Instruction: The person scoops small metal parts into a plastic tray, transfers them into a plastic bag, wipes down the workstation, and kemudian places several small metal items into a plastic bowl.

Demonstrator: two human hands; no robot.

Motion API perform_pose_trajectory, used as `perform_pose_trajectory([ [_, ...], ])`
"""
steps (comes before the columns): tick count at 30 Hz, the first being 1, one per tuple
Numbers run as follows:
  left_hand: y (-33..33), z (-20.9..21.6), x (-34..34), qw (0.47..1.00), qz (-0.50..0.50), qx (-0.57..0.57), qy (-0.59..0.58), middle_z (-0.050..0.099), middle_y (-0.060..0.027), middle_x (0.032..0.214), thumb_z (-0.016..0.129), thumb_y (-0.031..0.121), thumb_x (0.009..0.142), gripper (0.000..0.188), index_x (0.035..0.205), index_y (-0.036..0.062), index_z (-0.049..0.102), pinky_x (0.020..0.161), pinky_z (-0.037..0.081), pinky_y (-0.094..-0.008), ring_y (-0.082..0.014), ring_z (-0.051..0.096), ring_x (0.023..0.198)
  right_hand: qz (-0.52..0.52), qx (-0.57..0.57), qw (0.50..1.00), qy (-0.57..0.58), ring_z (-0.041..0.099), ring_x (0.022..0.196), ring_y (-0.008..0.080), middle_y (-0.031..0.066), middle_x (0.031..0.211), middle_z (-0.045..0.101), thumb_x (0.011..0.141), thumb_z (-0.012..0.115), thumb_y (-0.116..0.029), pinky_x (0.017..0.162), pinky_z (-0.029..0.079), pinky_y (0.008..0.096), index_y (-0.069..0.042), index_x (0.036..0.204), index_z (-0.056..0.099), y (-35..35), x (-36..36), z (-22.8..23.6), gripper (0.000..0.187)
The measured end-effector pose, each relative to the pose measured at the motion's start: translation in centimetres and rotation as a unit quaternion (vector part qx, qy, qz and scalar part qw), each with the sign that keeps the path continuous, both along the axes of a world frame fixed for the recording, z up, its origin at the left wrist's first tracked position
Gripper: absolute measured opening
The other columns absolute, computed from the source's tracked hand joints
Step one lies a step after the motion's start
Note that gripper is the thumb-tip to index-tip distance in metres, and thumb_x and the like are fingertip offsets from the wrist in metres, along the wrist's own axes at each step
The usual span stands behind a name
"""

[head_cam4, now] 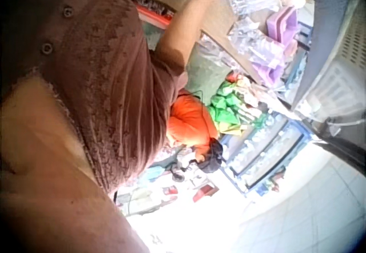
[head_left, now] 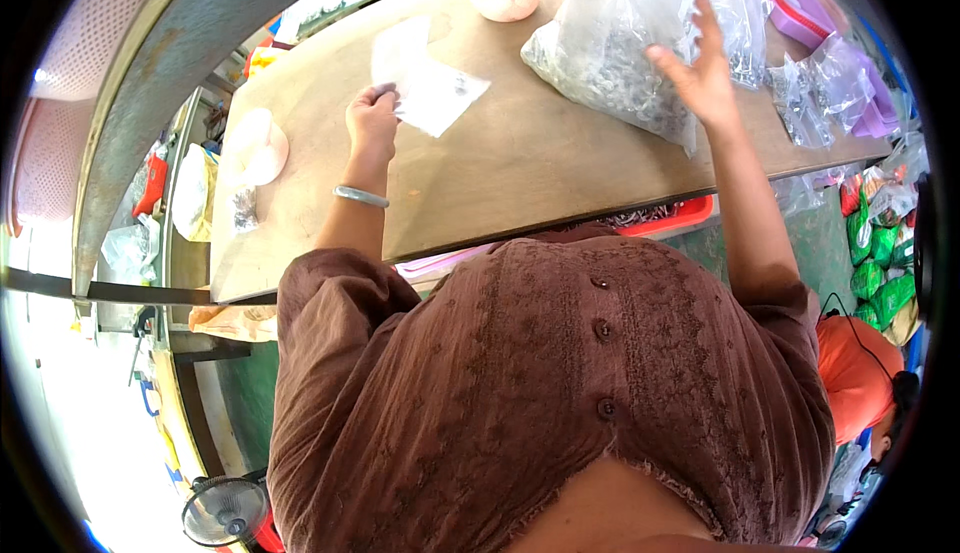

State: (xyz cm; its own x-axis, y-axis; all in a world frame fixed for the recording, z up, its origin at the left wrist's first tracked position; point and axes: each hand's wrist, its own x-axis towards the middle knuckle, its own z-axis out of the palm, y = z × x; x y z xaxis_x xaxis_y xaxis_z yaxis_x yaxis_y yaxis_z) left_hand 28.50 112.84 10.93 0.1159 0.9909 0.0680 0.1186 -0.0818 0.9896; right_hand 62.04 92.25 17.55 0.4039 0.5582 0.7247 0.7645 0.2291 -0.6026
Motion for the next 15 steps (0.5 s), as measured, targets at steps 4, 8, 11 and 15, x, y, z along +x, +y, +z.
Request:
perform_pose_trajectory([
  [4,-1.1,2.4,-1.5,0.979,-0.047,-0.096,-0.175,0.059,-0.0064,0.087,0.049,0.006,0.085,0.010,0.093,0.0064,0.056,0.069,0.050,-0.0341,-0.0195,0.058,0.077,-0.024,-0.043,0.999,-0.004,0.038,0.117,0.0341,0.0268,0.122,0.039,0.060,0.078,-0.036,0.092,0.038,0.0392,0.014,0.126,0.022,3.1,-2.1,0.4,0.100],
  [8,-2.3,3.6,-3.0,0.962,-0.060,-0.126,-0.236,0.059,-0.0058,0.086,0.049,0.008,0.086,0.008,0.090,0.0076,0.056,0.073,0.048,-0.0360,-0.0205,0.058,0.080,-0.092,-0.087,0.992,-0.019,0.050,0.105,0.0314,0.0242,0.110,0.052,0.063,0.074,-0.037,0.086,0.043,0.0363,0.013,0.118,0.035,6.0,-2.0,0.8,0.084],
  [11,-2.2,3.9,-4.3,0.951,-0.094,-0.145,-0.257,0.060,-0.0052,0.085,0.048,0.009,0.087,0.008,0.088,0.0087,0.056,0.073,0.048,-0.0361,-0.0199,0.059,0.082,-0.115,-0.242,0.962,-0.044,0.057,0.091,0.0324,0.0212,0.092,0.061,0.069,0.067,-0.039,0.080,0.044,0.0360,0.007,0.100,0.054,6.2,-1.1,1.2,0.058],
  [15,-2.1,4.1,-5.7,0.936,-0.120,-0.153,-0.293,0.059,-0.0051,0.083,0.047,0.008,0.087,0.008,0.087,0.0069,0.055,0.073,0.049,-0.0349,-0.0194,0.058,0.077,-0.142,-0.253,0.956,-0.049,0.058,0.082,0.0345,0.0216,0.083,0.061,0.074,0.061,-0.037,0.074,0.045,0.0372,0.003,0.082,0.062,6.9,-0.5,1.5,0.041],
])
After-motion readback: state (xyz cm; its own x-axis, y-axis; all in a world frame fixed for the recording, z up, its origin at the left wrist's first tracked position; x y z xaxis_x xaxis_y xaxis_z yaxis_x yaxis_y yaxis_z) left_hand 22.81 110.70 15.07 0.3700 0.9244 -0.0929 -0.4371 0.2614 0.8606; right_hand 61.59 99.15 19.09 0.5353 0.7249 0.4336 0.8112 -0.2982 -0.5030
